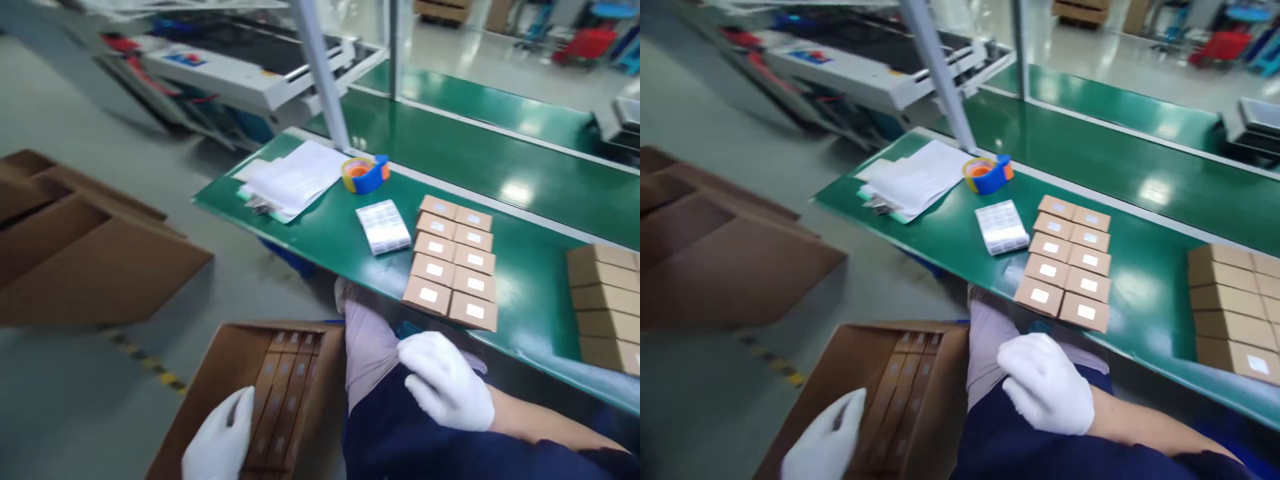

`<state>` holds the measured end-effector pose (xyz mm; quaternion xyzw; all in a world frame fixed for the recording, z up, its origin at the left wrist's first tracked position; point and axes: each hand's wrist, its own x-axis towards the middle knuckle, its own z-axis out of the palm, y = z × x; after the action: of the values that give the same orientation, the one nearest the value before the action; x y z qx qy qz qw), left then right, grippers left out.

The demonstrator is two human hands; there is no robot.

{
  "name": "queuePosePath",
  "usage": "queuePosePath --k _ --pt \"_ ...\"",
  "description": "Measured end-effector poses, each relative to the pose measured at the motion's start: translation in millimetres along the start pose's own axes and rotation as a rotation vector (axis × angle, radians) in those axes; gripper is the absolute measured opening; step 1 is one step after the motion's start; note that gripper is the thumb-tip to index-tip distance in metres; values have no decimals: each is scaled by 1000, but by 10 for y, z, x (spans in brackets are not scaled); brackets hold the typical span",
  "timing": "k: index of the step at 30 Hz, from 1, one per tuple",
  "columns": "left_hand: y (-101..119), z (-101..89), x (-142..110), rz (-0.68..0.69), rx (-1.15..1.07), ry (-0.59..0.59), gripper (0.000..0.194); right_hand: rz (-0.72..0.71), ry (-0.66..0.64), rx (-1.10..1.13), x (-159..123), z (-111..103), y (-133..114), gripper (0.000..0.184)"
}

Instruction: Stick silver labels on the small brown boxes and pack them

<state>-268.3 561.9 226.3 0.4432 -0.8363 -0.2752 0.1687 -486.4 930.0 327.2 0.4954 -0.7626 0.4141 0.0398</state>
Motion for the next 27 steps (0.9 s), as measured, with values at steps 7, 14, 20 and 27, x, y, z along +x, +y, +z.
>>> queuePosePath --k 7,14,20,27 --pt "3485 669 533 965 -142 -296 28 358 403 -565 -273 -385 65 64" --pt "5368 2021 597 1137 198 -682 42 567 164 -782 -238 -174 310 89" --pt "5565 2539 693 1135 475 -858 53 931 176 -829 -399 -887 927 96" --pt "5694 2594 382 1182 334 -861 58 1098 232 -801 -500 -1557 1185 75"
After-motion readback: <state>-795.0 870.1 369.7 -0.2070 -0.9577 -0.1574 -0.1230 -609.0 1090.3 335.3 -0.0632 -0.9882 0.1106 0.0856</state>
